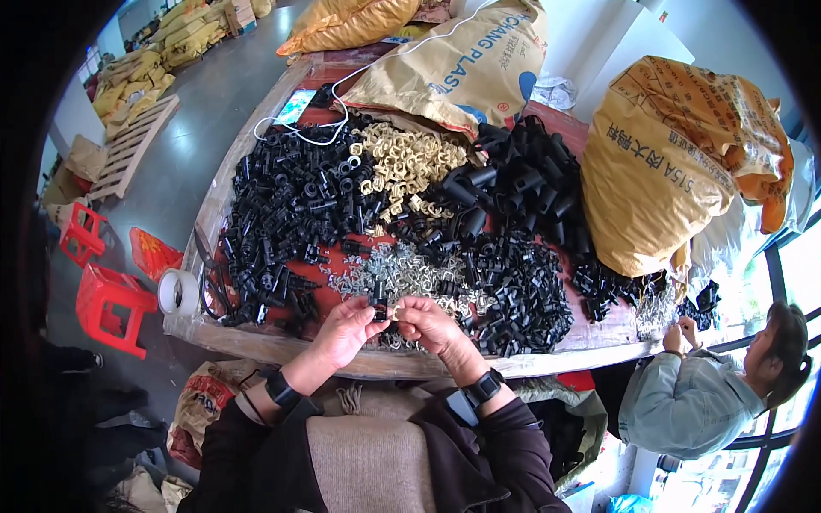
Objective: The person assembles components by hand, picking up a black plastic part and a small metal ring, fitting the ring onto the part, and then inserting a beige plastic clip into the assembly.
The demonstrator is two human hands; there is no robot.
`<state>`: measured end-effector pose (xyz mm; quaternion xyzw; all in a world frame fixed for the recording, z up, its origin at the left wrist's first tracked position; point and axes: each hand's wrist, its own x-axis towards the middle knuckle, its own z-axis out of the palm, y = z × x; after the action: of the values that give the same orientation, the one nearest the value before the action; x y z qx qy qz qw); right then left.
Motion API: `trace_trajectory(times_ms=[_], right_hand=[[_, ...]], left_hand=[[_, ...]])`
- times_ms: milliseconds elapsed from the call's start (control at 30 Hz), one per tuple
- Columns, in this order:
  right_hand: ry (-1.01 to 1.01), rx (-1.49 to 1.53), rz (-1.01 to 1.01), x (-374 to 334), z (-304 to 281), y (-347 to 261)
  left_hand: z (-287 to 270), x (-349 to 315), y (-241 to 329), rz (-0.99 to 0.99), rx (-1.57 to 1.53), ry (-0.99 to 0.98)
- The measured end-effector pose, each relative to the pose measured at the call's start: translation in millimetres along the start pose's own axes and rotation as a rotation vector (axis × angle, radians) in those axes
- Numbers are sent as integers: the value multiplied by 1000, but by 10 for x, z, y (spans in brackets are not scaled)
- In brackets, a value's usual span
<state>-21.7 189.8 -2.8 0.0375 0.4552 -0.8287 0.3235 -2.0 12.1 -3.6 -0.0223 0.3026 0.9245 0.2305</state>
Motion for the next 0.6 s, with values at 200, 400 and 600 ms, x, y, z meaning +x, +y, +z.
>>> trace_trajectory(times_ms=[200,400,600], right_hand=[[157,-167,-305,-6,177,113],[234,-563,-529,0,156,187],[265,-693,-540,50,34,214]], left_hand=[[-23,-24,-60,51,31,17],[-58,31,-57,62,27,138],[-77,69,-13,1,17,98]])
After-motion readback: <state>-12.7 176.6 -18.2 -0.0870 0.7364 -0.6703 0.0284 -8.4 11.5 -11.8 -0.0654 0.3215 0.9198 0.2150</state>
